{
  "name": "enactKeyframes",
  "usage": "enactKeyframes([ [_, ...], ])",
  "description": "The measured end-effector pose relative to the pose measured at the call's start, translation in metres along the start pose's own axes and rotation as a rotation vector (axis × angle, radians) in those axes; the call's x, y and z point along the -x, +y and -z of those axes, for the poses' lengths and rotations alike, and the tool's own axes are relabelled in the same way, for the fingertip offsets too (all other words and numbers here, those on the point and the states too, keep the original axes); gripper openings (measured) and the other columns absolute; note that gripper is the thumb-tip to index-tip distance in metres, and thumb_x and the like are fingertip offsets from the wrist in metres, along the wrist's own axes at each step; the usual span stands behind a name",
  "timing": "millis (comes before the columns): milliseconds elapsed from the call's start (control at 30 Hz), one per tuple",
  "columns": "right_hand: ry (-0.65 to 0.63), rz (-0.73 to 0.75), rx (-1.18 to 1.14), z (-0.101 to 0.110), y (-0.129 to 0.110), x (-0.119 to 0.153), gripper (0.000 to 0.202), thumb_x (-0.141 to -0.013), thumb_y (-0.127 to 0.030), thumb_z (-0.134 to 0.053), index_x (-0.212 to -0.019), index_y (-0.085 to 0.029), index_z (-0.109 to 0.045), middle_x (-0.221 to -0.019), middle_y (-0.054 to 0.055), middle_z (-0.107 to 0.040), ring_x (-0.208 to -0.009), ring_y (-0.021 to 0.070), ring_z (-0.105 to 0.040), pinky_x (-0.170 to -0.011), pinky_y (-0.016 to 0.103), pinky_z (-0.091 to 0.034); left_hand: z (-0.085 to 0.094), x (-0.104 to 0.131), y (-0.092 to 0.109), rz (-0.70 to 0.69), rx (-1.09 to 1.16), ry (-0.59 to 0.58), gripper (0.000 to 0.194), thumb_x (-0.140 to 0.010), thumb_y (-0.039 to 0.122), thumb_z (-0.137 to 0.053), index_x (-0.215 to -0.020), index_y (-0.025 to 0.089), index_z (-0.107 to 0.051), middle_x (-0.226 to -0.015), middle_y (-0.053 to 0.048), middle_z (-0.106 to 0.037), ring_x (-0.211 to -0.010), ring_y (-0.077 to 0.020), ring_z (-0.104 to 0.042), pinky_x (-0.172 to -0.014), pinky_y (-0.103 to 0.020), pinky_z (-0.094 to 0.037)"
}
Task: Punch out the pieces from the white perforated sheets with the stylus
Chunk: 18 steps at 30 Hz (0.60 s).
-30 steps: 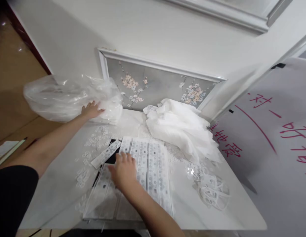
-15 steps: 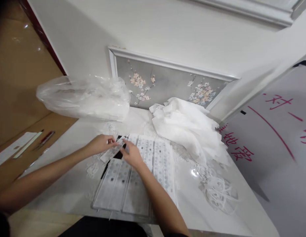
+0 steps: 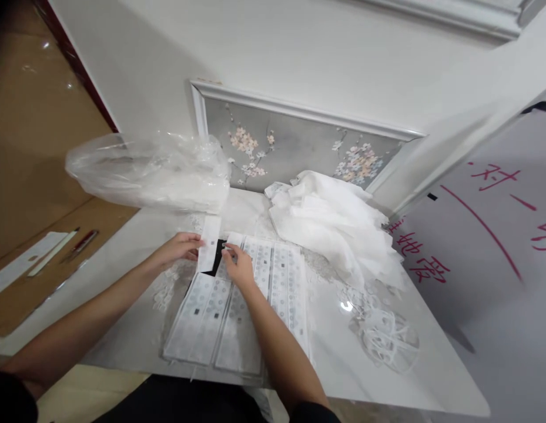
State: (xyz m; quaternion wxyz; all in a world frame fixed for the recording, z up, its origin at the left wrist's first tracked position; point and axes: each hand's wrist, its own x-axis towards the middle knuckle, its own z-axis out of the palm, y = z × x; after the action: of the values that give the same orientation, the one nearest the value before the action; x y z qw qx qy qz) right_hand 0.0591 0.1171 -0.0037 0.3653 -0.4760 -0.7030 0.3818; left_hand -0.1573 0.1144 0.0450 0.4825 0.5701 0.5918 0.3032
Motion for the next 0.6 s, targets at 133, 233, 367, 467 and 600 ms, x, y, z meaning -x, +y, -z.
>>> enactKeyframes([
  [133, 0.045, -0.017, -0.048, 0.001, 0.004, 0.0, 0.049, -0.093, -0.049, -0.049, -0.136, -0.025, -0.048, -0.097, 0.003, -0.074, -0.083, 0.018, -0.067, -0.078, 0.031, -0.051, -0.01, -0.005, -0.012, 0.067, 0.218, -0.104, 0.043, -0.076, 0.045, -0.065, -0.102, 0.011, -0.064, -0.089, -0.011, -0.068, -0.074, -0.0196, -0.066, -0.066, -0.03, -0.053],
  [233, 0.017, 0.022, 0.051, 0.0, 0.005, 0.002, 0.05, -0.092, -0.044, -0.051, -0.138, -0.025, -0.045, -0.097, 0.002, -0.073, -0.087, 0.0188, -0.066, -0.083, 0.033, -0.049, -0.017, -0.005, -0.023, 0.118, 0.267, -0.14, 0.043, -0.073, 0.039, -0.069, -0.105, 0.01, -0.066, -0.073, -0.005, -0.064, -0.057, -0.0145, -0.059, -0.052, -0.024, -0.047],
  [367, -0.041, 0.166, 0.322, -0.004, 0.002, 0.005, 0.037, -0.091, -0.032, -0.052, -0.127, -0.023, -0.058, -0.115, 0.007, -0.067, -0.11, 0.0228, -0.057, -0.101, 0.038, -0.04, -0.017, -0.003, -0.03, 0.135, 0.266, -0.136, 0.068, -0.069, 0.023, -0.07, -0.135, 0.019, -0.052, -0.072, 0.001, -0.061, -0.044, -0.008, -0.047, -0.04, -0.018, -0.032],
  [467, -0.055, 0.187, 0.494, -0.009, 0.0, 0.008, 0.04, -0.094, -0.036, -0.049, -0.13, -0.023, -0.057, -0.133, 0.008, -0.057, -0.125, 0.0269, -0.045, -0.107, 0.043, -0.032, -0.019, -0.005, -0.034, 0.038, 0.208, -0.078, 0.085, -0.068, 0.014, -0.064, -0.148, 0.026, -0.036, -0.107, -0.006, -0.065, -0.048, -0.0062, -0.051, -0.044, -0.018, -0.036],
  [600, -0.044, 0.106, 0.661, -0.016, -0.002, 0.008, 0.054, -0.092, -0.053, -0.047, -0.139, -0.026, -0.048, -0.15, 0.008, -0.04, -0.14, 0.0351, -0.025, -0.108, 0.053, -0.025, -0.023, -0.012, -0.039, -0.098, 0.084, 0.053, 0.069, -0.07, 0.013, -0.056, -0.138, 0.02, -0.052, -0.126, -0.01, -0.061, -0.063, -0.0113, -0.06, -0.055, -0.022, -0.046],
])
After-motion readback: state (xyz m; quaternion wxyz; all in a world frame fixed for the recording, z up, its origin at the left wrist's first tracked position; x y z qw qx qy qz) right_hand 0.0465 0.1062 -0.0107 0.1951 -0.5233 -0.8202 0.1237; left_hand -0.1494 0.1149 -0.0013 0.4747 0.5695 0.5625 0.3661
